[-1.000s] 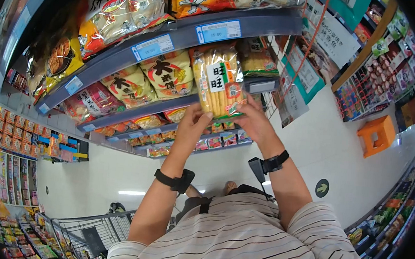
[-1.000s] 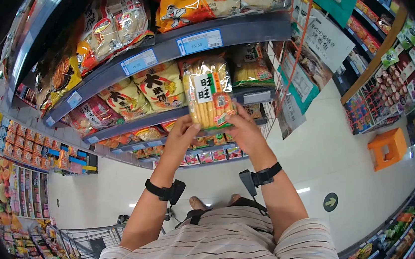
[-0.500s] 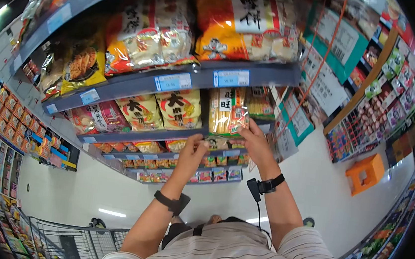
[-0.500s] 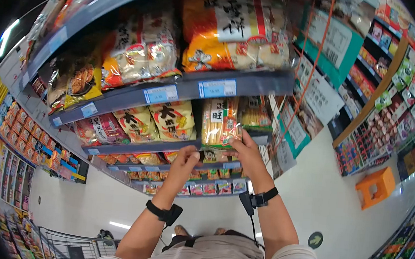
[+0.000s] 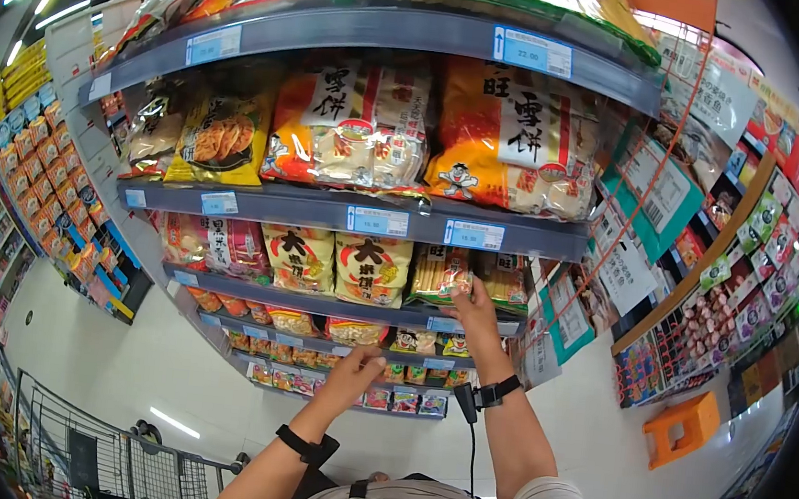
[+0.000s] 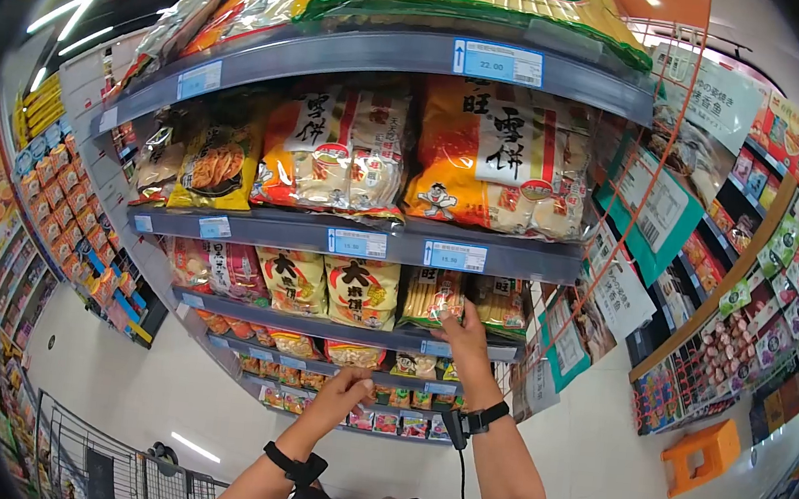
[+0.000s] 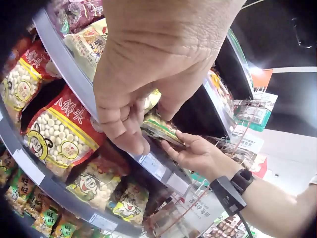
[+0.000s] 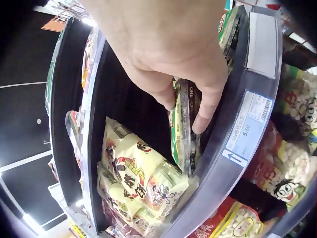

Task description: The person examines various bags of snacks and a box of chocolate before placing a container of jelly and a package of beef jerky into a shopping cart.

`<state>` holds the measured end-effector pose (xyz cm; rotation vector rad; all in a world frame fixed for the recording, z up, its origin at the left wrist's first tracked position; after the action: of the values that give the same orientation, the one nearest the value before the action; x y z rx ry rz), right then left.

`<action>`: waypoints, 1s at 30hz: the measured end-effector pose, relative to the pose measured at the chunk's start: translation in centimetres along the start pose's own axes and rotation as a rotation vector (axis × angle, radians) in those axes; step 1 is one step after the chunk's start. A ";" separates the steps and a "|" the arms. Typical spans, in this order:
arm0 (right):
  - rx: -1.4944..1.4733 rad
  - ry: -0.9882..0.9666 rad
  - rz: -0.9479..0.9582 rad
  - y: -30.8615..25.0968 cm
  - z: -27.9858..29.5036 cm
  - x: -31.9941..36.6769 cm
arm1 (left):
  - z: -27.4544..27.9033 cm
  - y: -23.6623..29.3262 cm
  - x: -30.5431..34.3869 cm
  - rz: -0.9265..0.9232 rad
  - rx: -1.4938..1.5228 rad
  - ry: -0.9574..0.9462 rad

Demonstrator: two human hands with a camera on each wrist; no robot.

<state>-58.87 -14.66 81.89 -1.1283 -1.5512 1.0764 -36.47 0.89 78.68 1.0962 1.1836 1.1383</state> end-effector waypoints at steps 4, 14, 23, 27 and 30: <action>0.003 -0.027 -0.022 0.2 0.1 -0.6 | 0.3 0.5 0.7 -0.016 0.003 -0.001; 0.197 0.059 -0.064 -0.4 0.5 0.5 | 0.8 -0.8 2.2 0.070 -0.042 -0.042; 0.986 0.429 0.393 -0.1 0.7 0.9 | 4.3 -0.3 3.3 0.079 -0.029 -0.086; 1.145 0.489 0.431 0.2 -0.1 1.2 | 7.9 -0.4 5.3 0.118 -0.046 -0.054; 1.231 0.535 0.502 -0.1 -0.6 1.3 | 10.6 -0.9 7.0 0.119 -0.028 -0.023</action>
<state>-58.56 -13.33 82.28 -0.7720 -0.0264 1.5330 -25.55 7.39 77.84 1.1681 1.0927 1.2268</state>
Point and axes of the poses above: each hand's wrist, its own x-axis away from the middle knuckle, its own z-axis out of the back of the hand, y = z × x, the point moved 4 cm from there along -x, towards the middle knuckle, and after that the axes turned 13 degrees about -z, right-handed, at the moved point
